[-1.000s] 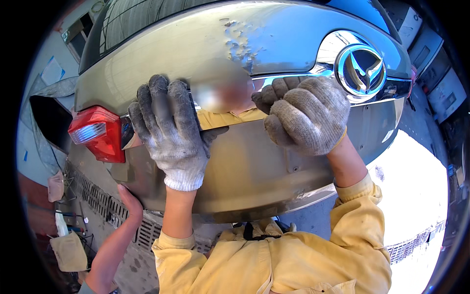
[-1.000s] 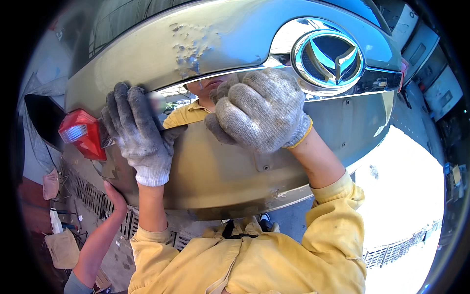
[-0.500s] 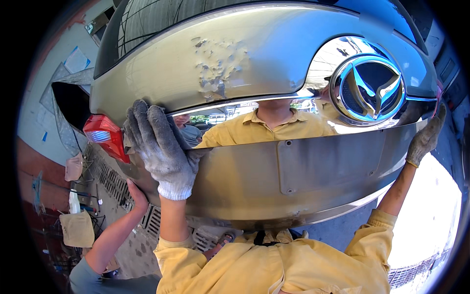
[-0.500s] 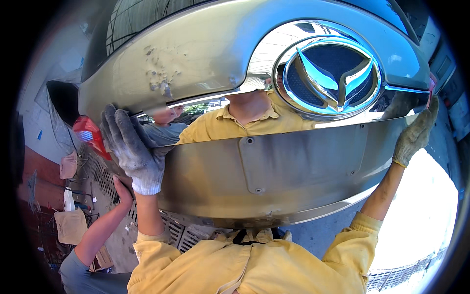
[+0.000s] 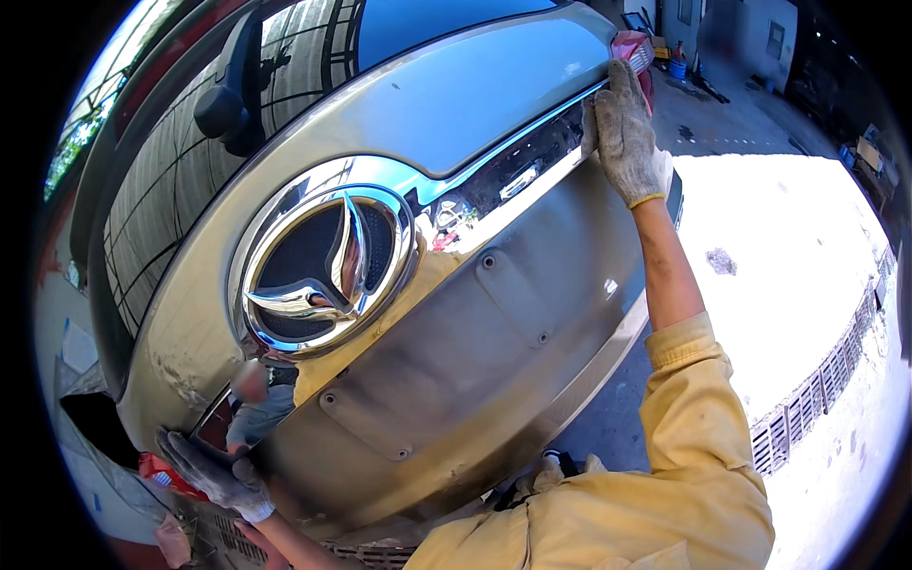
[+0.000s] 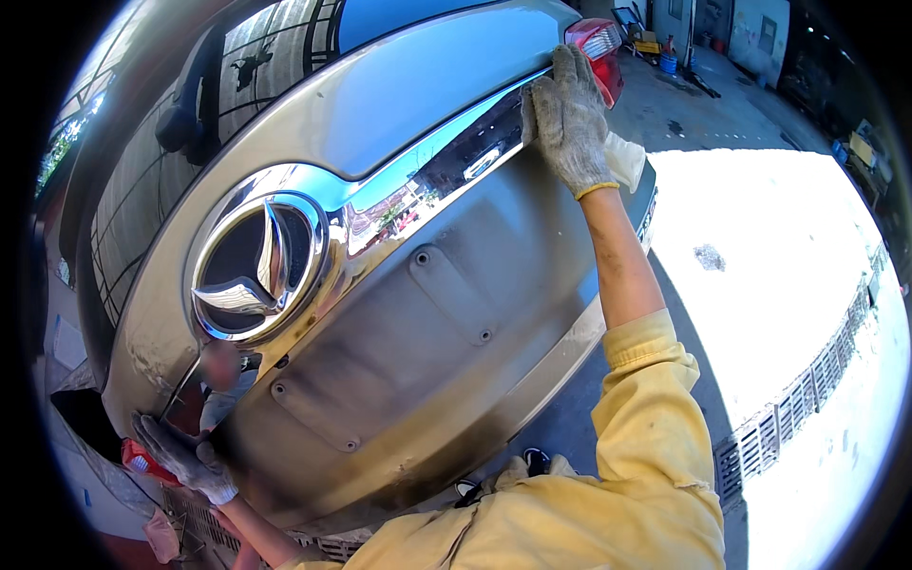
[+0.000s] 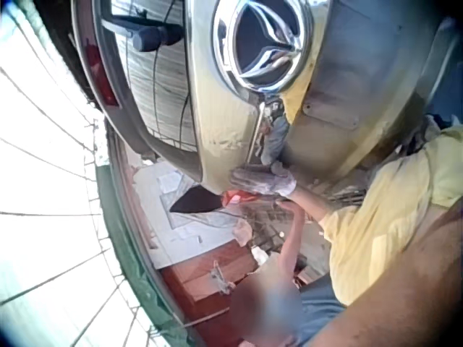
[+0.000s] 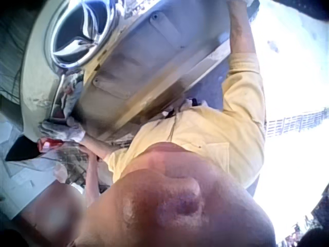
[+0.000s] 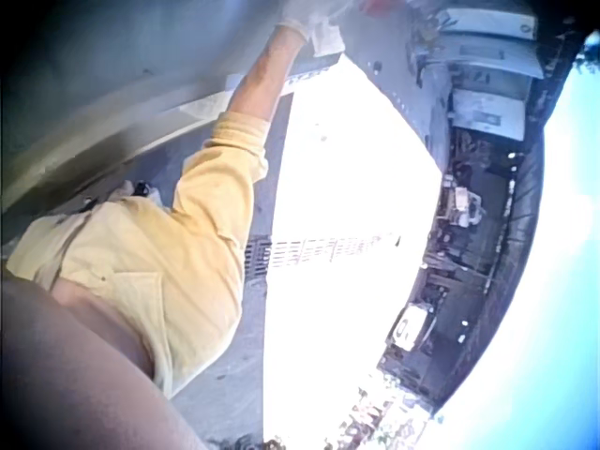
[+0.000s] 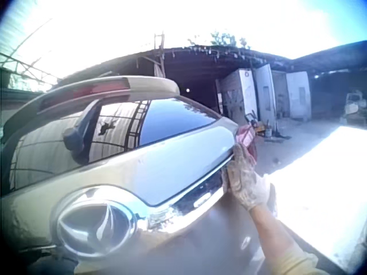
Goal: The person uses a hammer and a metal bar to pry and detach the rear bumper of a car. They then use a metal rod to manipulate the trunk latch mechanism. Finally, they install a chrome trim piece with a logo onto the rear of the vehicle.
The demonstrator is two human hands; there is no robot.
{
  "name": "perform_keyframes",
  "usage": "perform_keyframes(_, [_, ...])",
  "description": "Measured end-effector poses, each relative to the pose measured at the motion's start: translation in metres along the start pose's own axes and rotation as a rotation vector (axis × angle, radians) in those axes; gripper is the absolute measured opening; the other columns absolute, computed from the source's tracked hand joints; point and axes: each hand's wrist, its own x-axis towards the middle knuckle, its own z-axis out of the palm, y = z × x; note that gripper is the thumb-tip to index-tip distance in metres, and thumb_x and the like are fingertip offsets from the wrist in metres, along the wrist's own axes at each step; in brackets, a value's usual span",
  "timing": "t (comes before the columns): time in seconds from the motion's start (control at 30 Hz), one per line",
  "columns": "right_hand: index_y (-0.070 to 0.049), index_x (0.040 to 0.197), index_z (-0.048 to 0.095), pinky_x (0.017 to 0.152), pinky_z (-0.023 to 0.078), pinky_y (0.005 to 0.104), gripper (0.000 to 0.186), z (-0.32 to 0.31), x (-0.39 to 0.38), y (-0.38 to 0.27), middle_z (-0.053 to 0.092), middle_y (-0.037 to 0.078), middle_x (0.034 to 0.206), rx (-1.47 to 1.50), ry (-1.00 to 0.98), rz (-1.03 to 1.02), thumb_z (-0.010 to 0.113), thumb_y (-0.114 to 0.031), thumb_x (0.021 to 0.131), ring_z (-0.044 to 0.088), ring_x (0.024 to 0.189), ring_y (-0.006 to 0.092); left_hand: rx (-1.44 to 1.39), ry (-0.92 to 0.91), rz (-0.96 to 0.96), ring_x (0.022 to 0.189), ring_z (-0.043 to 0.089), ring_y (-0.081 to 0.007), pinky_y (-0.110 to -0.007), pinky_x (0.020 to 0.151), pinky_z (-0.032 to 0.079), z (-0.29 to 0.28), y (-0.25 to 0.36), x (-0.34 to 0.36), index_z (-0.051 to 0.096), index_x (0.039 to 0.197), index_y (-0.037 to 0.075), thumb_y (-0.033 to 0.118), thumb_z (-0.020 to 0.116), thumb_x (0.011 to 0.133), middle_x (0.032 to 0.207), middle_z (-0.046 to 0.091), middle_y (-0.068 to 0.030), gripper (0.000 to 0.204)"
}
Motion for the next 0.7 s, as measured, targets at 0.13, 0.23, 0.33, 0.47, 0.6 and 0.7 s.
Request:
perform_keyframes(0.13, [-0.006, 0.127, 0.063, 0.112, 0.044, 0.0524, 0.041, 0.003, 0.004, 0.004, 0.051, 0.027, 0.147, -0.170, 0.087, -0.225, 0.072, -0.019, 0.089, 0.052, 0.134, 0.0460, 0.244, -0.008, -0.090, 0.141, 0.047, -0.0428, -0.050, 0.116, 0.037, 0.006, -0.010, -0.010, 0.044, 0.151, -0.005, 0.036, 0.053, 0.104, 0.152, 0.050, -0.0229, 0.062])
perform_keyframes(0.23, [-0.004, 0.125, 0.060, 0.111, 0.045, 0.0528, 0.036, 0.010, 0.006, 0.013, 0.053, 0.028, 0.145, -0.260, 0.127, -0.325, 0.069, -0.013, 0.091, 0.055, 0.131, 0.0462, 0.153, -0.022, -0.211, 0.142, 0.045, -0.0427, -0.051, 0.118, 0.033, 0.020, -0.024, -0.015, 0.046, 0.149, -0.005, 0.038, 0.044, 0.107, 0.151, 0.050, -0.0247, 0.060])
perform_keyframes(0.33, [-0.004, 0.132, 0.054, 0.113, 0.043, 0.0509, 0.039, 0.015, 0.001, 0.019, 0.052, 0.024, 0.147, -0.224, 0.119, -0.341, 0.065, -0.011, 0.095, 0.052, 0.135, 0.0439, 0.124, 0.067, -0.243, 0.142, 0.046, -0.0423, -0.050, 0.120, 0.031, 0.014, -0.022, -0.009, 0.051, 0.146, -0.005, 0.037, 0.041, 0.108, 0.150, 0.052, -0.0243, 0.058])
perform_keyframes(0.47, [-0.007, 0.147, 0.044, 0.117, 0.039, 0.0466, 0.049, 0.010, 0.001, 0.025, 0.048, 0.020, 0.154, -0.107, 0.091, -0.361, 0.058, -0.009, 0.101, 0.049, 0.140, 0.0393, 0.032, 0.106, -0.292, 0.143, 0.045, -0.0407, -0.050, 0.121, 0.030, 0.013, -0.015, -0.008, 0.052, 0.146, -0.004, 0.037, 0.038, 0.108, 0.150, 0.053, -0.0227, 0.057])
perform_keyframes(0.6, [-0.003, 0.153, 0.044, 0.122, 0.029, 0.0408, 0.052, 0.014, 0.000, 0.040, 0.044, 0.019, 0.158, -0.021, 0.092, -0.333, 0.043, -0.031, 0.109, 0.040, 0.148, 0.0341, -0.007, 0.123, -0.302, 0.144, 0.044, -0.0397, -0.050, 0.121, 0.029, 0.014, -0.008, -0.001, 0.052, 0.147, -0.004, 0.037, 0.037, 0.109, 0.152, 0.053, -0.0206, 0.057])
perform_keyframes(0.7, [-0.001, 0.153, 0.045, 0.123, 0.027, 0.0390, 0.059, 0.007, -0.003, 0.020, 0.044, 0.019, 0.158, 0.208, -0.012, 0.062, 0.036, -0.040, 0.109, 0.039, 0.149, 0.0314, 0.024, 0.119, -0.241, 0.143, 0.045, -0.0408, -0.051, 0.120, 0.029, 0.011, -0.014, -0.003, 0.052, 0.146, -0.003, 0.037, 0.036, 0.109, 0.150, 0.054, -0.0208, 0.058])
